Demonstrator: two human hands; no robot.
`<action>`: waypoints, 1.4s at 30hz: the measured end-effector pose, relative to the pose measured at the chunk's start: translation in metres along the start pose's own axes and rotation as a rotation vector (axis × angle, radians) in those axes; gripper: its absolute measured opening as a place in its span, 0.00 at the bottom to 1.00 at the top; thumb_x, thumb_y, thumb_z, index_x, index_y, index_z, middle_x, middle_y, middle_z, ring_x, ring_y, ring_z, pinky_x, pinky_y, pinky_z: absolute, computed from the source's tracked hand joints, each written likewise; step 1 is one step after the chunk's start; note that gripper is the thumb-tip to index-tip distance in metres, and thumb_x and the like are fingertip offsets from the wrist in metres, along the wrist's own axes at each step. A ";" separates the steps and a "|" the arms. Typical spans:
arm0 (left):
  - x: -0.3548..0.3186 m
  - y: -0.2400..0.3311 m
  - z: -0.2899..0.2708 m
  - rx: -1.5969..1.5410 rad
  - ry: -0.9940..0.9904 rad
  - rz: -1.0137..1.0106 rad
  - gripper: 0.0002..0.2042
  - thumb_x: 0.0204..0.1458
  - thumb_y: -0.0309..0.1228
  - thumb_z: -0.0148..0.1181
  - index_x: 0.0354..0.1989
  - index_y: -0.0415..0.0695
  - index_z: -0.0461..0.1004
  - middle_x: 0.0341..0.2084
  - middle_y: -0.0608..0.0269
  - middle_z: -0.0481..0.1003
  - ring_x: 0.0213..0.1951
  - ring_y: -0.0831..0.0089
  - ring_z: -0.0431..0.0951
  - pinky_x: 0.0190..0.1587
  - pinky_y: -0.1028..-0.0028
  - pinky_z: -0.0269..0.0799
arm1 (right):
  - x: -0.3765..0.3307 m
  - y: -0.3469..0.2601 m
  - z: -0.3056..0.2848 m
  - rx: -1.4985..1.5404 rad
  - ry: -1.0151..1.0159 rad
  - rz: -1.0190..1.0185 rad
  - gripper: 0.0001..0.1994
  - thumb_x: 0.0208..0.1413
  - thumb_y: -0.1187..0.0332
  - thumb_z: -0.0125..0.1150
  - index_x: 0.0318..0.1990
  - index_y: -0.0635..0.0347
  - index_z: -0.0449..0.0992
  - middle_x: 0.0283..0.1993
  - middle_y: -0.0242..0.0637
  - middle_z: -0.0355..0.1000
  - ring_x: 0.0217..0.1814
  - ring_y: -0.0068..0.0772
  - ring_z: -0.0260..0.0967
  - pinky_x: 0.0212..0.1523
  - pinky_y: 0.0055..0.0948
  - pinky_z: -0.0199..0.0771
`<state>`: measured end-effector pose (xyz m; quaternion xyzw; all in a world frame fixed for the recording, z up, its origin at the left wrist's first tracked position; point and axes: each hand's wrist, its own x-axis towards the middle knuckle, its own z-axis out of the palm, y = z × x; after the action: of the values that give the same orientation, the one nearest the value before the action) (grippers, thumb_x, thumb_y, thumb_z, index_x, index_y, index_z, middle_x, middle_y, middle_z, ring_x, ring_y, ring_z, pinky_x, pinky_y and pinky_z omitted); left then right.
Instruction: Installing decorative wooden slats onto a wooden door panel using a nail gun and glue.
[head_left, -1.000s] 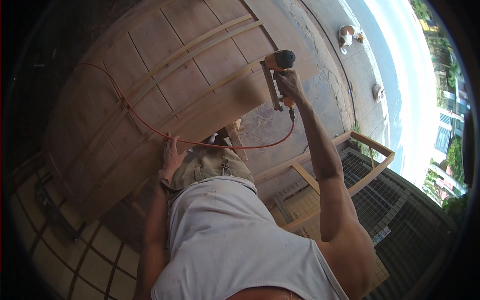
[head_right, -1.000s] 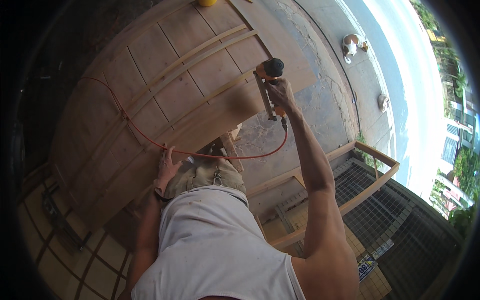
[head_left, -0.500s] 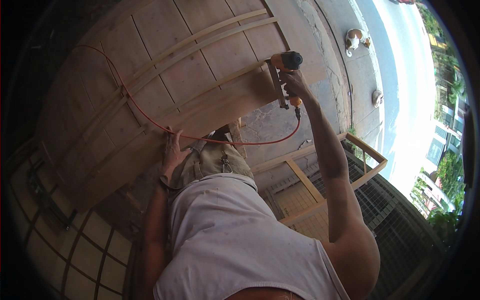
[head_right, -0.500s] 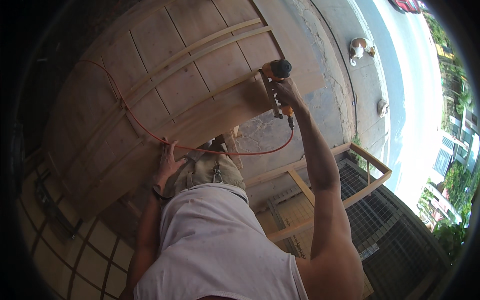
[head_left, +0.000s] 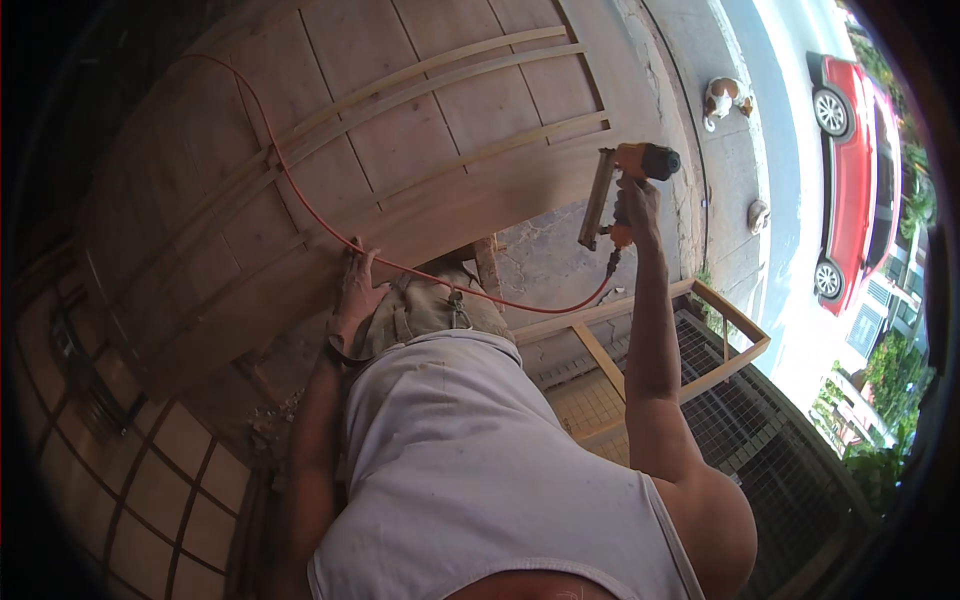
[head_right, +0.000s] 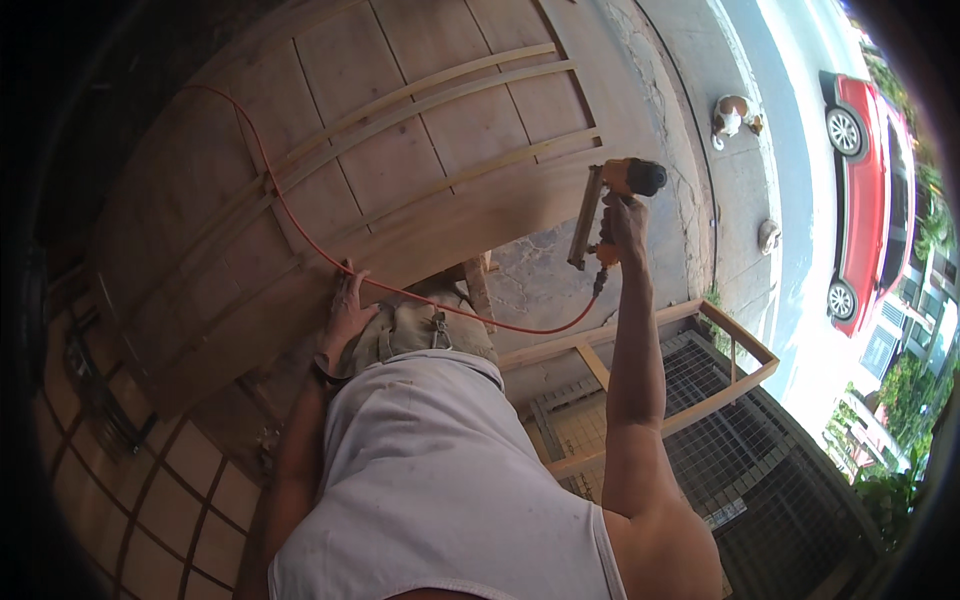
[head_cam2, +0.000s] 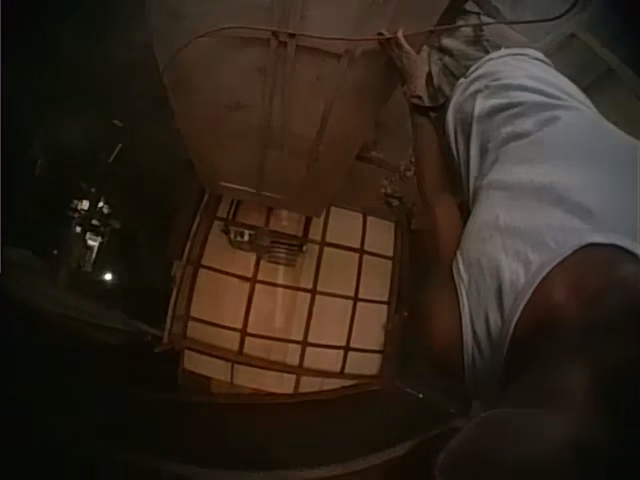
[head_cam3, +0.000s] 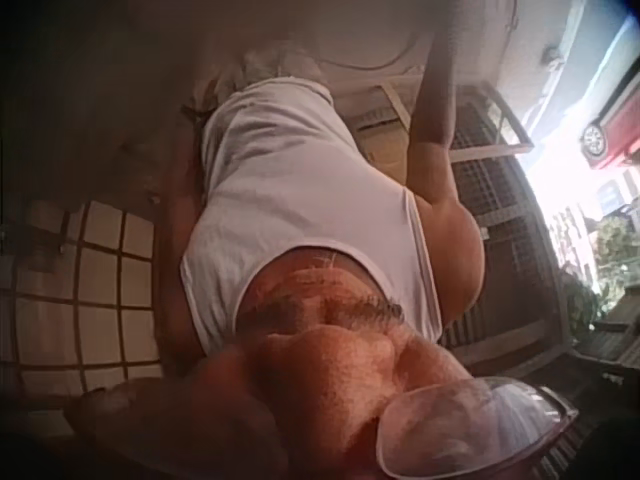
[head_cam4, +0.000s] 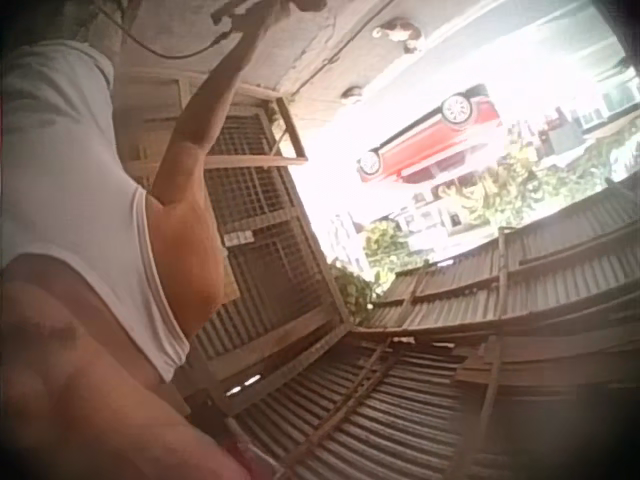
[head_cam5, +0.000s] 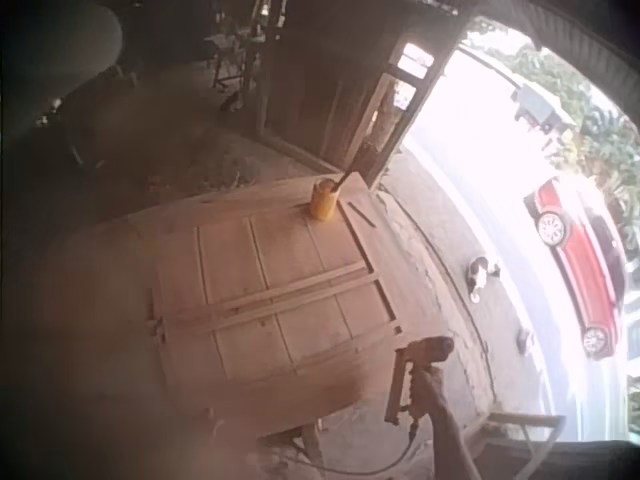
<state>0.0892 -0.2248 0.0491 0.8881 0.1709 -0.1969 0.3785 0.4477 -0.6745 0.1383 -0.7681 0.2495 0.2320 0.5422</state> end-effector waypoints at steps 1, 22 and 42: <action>-0.001 -0.001 0.000 0.008 0.035 0.014 0.38 0.48 0.28 0.77 0.69 0.47 0.64 0.80 0.36 0.48 0.79 0.35 0.51 0.78 0.50 0.59 | -0.017 -0.004 -0.005 -0.077 0.111 -0.027 0.10 0.63 0.64 0.63 0.31 0.54 0.72 0.20 0.22 0.63 0.15 0.17 0.59 0.16 0.27 0.62; -0.047 -0.085 -0.055 0.111 0.381 -0.290 0.41 0.60 0.36 0.69 0.80 0.49 0.55 0.77 0.38 0.58 0.77 0.40 0.59 0.75 0.51 0.64 | -0.136 -0.077 0.088 0.375 0.032 -0.189 0.09 0.63 0.66 0.69 0.39 0.58 0.74 0.24 0.27 0.67 0.18 0.23 0.65 0.18 0.26 0.68; -0.045 -0.206 -0.128 0.301 0.376 -0.283 0.48 0.61 0.48 0.70 0.83 0.42 0.49 0.81 0.36 0.44 0.81 0.37 0.45 0.79 0.37 0.45 | -0.066 -0.134 0.386 1.173 -0.985 -0.018 0.09 0.70 0.62 0.60 0.45 0.58 0.77 0.40 0.35 0.75 0.47 0.37 0.74 0.57 0.49 0.76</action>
<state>-0.0149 -0.0024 0.0271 0.9227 0.3291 -0.1026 0.1726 0.4485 -0.2612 0.1585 -0.1643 0.0549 0.3727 0.9116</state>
